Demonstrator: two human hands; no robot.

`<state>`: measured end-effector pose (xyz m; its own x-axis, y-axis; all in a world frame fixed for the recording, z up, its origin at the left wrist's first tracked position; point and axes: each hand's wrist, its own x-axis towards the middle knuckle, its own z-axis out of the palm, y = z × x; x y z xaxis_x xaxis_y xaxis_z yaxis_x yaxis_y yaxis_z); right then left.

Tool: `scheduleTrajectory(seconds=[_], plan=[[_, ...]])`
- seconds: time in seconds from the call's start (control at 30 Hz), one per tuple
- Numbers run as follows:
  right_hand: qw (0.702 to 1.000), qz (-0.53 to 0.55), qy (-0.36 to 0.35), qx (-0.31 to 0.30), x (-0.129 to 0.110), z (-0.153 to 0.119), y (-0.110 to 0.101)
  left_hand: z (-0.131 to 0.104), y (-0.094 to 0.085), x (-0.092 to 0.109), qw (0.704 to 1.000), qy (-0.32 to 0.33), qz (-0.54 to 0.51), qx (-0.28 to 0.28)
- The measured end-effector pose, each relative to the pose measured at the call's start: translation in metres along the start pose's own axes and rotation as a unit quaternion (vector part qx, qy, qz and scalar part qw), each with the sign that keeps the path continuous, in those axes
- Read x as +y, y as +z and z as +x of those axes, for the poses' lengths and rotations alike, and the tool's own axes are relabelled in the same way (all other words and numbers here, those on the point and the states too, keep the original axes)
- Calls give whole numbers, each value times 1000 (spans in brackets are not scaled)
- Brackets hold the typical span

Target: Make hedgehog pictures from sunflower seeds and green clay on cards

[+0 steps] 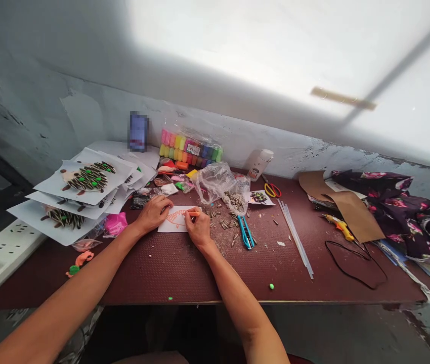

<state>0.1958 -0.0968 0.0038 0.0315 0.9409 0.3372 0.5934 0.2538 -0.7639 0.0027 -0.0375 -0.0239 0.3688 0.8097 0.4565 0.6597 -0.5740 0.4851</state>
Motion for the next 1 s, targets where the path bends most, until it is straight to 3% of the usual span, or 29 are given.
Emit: scheduleTrajectory(seconds=[0.2,0.43,0.8,1.0], plan=[[1000,17,5,-3,-2,-1,-1,0,0,1,1000,2,4,4],[999,22,21,41,-2,1,-4,0,0,2,1000,4,9,7],[1000,14,9,8,-1,1,-4,0,-2,4,1000,2,6,3],[1000,3,12,20,-1,1,-4,0,-2,4,1000,3,9,1]])
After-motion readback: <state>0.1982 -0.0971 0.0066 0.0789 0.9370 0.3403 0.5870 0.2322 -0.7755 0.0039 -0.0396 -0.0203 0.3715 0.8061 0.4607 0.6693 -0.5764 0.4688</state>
